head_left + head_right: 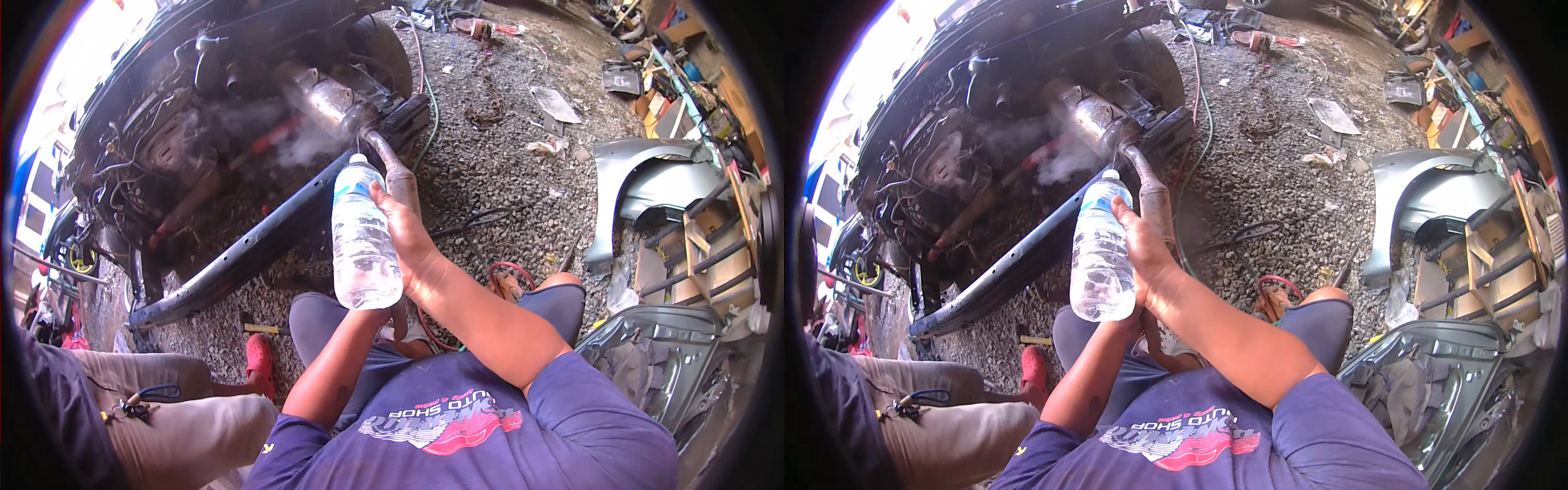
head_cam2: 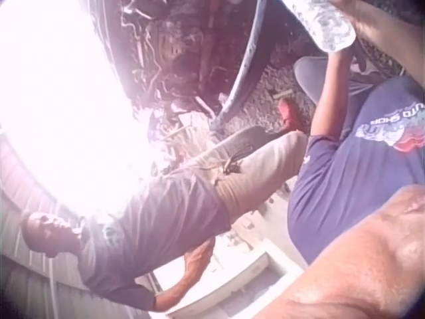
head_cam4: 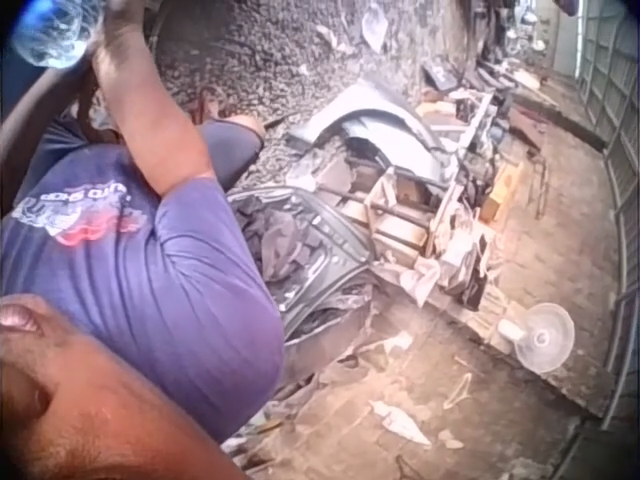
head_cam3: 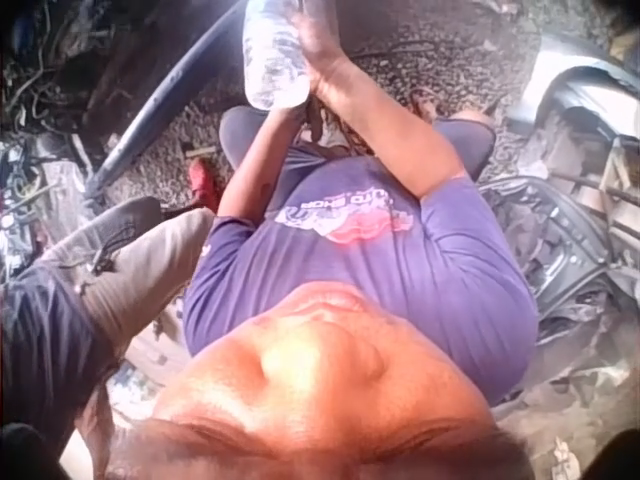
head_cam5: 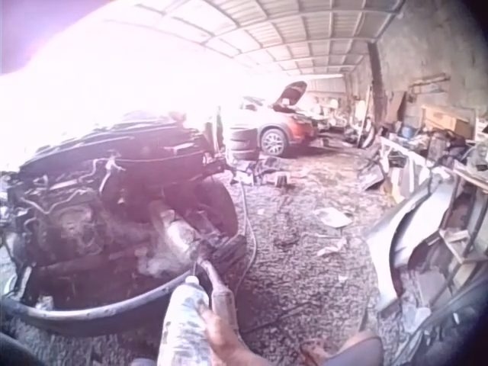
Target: Heating and welding a car exhaust pipe using a gas torch.
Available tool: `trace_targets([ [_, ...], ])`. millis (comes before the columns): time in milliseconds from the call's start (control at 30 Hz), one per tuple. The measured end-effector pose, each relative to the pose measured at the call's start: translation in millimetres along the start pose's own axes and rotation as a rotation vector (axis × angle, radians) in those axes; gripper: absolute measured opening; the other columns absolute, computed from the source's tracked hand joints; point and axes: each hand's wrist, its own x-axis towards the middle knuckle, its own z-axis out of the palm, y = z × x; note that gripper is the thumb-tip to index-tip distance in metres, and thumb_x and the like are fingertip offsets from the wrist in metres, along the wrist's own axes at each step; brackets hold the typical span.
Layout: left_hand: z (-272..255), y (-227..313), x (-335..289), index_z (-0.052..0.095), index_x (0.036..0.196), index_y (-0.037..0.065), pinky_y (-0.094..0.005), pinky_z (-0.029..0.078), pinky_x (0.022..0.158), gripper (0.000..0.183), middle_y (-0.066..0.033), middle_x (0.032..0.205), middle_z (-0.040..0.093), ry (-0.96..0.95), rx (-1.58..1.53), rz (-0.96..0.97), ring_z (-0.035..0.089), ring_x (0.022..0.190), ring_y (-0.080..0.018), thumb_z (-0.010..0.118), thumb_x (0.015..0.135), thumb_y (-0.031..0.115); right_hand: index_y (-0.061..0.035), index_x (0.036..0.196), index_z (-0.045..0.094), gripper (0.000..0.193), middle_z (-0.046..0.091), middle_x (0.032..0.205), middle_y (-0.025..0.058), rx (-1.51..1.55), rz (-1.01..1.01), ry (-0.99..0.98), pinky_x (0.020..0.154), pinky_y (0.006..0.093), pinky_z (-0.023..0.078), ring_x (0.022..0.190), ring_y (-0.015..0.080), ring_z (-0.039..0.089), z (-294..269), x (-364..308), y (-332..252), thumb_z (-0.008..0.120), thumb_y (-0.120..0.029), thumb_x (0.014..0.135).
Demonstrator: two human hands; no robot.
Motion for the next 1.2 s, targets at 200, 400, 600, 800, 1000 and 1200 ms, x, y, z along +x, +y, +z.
trace_targets([
  [200,-1,0,0,0.066,0.14,-0.001,-0.0419,0.062,0.095,0.044,-0.0128,0.124,0.076,0.0,-0.005,0.004,0.075,0.11,-0.0243,0.078,0.108,0.025,-0.0073,0.123,0.071,0.05,0.08,0.099,0.0121,0.169,0.212,0.029,0.075,0.0473,0.069,0.08,0.0272,0.08,-3,-4,3,0.054,-0.054,0.119],
  [400,0,0,3,0.065,0.14,-0.001,-0.0419,0.062,0.094,0.044,-0.0127,0.124,0.076,0.0,-0.005,0.017,0.075,0.11,-0.0243,0.078,0.107,0.025,-0.0065,0.125,0.071,0.049,0.08,0.1,0.0125,0.159,0.168,0.053,0.078,0.0472,0.068,0.084,0.0271,0.08,2,-6,-1,0.053,-0.052,0.12],
  [600,2,-2,8,0.065,0.14,-0.001,-0.0418,0.061,0.094,0.044,-0.0127,0.123,0.075,-0.003,-0.005,0.025,0.074,0.11,-0.0243,0.078,0.107,0.024,-0.0065,0.132,0.065,0.04,0.079,0.102,0.0114,0.159,0.139,0.024,0.078,0.0435,0.07,0.084,0.0249,0.08,3,-9,-6,0.058,-0.044,0.119],
  [800,0,-2,8,0.065,0.141,-0.001,-0.0418,0.061,0.094,0.044,-0.0127,0.123,0.075,-0.002,-0.006,0.026,0.074,0.11,-0.0243,0.078,0.107,0.024,-0.0068,0.138,0.065,0.041,0.078,0.109,0.012,-0.021,-0.015,0.062,0.081,0.0442,0.069,0.089,0.0247,0.08,5,-7,-2,0.057,-0.043,0.12],
  [1000,-1,-1,7,0.065,0.141,-0.001,-0.0417,0.061,0.094,0.044,-0.0126,0.123,0.075,-0.002,0.0,0.026,0.074,0.11,-0.0243,0.078,0.106,0.023,-0.0063,0.127,0.07,0.044,0.08,0.102,0.0129,-0.219,-0.257,-0.021,0.079,0.0469,0.068,0.085,0.0274,0.08,6,-4,-2,0.057,-0.047,0.119],
  [1200,-4,-1,7,0.065,0.141,-0.001,-0.0417,0.061,0.094,0.044,-0.0126,0.122,0.075,0.002,0.004,0.029,0.074,0.109,-0.0243,0.078,0.106,0.023,-0.0063,0.123,0.071,0.044,0.08,0.1,0.0117,-0.049,-0.067,0.046,0.077,0.045,0.068,0.083,0.026,0.08,1,-5,6,0.057,-0.048,0.119],
])
